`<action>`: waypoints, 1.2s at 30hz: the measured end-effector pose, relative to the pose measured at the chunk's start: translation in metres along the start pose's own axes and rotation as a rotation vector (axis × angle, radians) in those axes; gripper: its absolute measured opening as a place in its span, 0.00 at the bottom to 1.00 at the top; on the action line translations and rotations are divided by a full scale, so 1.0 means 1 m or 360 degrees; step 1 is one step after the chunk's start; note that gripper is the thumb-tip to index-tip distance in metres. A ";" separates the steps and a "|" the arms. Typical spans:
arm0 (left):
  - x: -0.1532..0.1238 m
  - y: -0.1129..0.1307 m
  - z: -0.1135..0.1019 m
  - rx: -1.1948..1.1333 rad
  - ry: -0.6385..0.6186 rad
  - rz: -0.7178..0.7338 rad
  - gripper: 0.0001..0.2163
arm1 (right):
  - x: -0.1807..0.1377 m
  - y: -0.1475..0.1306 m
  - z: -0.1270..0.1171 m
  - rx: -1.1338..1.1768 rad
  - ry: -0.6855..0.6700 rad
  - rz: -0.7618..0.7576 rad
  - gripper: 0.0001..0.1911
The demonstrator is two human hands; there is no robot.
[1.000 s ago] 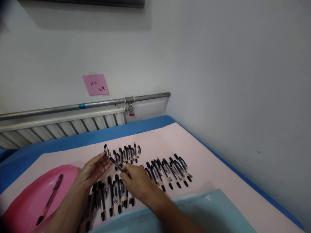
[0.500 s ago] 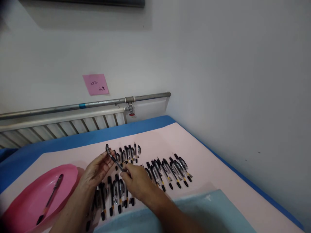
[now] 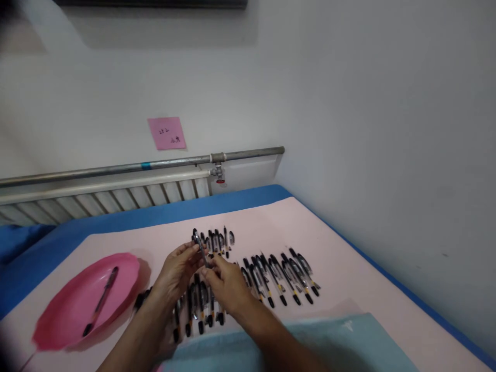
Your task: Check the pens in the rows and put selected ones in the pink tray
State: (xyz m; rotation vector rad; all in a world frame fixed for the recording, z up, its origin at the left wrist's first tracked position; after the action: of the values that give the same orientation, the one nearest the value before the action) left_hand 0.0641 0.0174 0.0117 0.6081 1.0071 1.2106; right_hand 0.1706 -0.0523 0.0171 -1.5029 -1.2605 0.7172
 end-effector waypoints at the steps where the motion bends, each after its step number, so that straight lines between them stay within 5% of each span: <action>1: 0.002 0.013 -0.005 0.0037 0.0022 0.0076 0.08 | 0.000 -0.001 0.000 0.0001 -0.0011 -0.0014 0.09; 4: 0.008 0.069 -0.036 0.0223 0.0229 0.0488 0.11 | 0.002 0.000 -0.001 -0.0016 -0.0019 -0.0064 0.13; 7: 0.015 0.118 -0.085 0.0911 0.0700 0.0905 0.10 | 0.003 0.003 -0.001 -0.0052 -0.0020 -0.0082 0.12; 9: 0.025 0.130 -0.114 0.1700 0.0938 0.0856 0.04 | 0.003 0.004 -0.001 -0.0069 -0.0025 -0.0082 0.11; 13: 0.043 0.126 -0.158 0.2001 0.0999 0.0623 0.14 | 0.002 0.003 -0.002 -0.0083 -0.0030 -0.0091 0.10; 16: 0.049 0.123 -0.170 0.2146 0.0944 0.0507 0.17 | 0.003 0.003 -0.004 -0.0066 -0.0039 -0.0084 0.11; 18: 0.049 0.122 -0.162 0.2225 0.0870 0.0531 0.17 | 0.004 0.004 -0.005 -0.0066 -0.0034 -0.0094 0.10; 21: 0.041 0.111 -0.119 0.2183 0.0673 0.0831 0.09 | 0.007 0.007 -0.008 -0.0084 0.0012 -0.0118 0.10; 24: 0.031 0.077 -0.062 0.2129 0.0382 0.1107 0.04 | 0.008 0.010 -0.010 -0.0133 0.0057 -0.0138 0.10; 27: 0.029 0.035 -0.030 0.2242 0.0249 0.1040 0.06 | 0.009 0.009 -0.012 -0.0166 0.0103 -0.0174 0.09; 31: 0.037 0.007 -0.022 0.2455 0.0181 0.0901 0.07 | 0.008 0.007 -0.014 -0.0213 0.0133 -0.0212 0.09; 36: 0.048 0.003 -0.026 0.2704 0.0145 0.0726 0.08 | 0.008 0.008 -0.014 -0.0240 0.0116 -0.0259 0.08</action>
State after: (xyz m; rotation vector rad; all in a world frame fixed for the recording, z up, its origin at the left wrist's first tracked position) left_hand 0.0413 0.0611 -0.0119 2.1701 1.9389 0.4526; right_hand 0.1882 -0.0491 0.0151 -1.5125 -1.3883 0.4654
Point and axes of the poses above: each hand's wrist, its own x-axis towards the middle knuckle, its own z-axis out of the palm, y = z × x, the point moved 4 cm from there along x, towards the middle knuckle, and after that the axes turned 12 degrees about y, right-handed, at the moved point
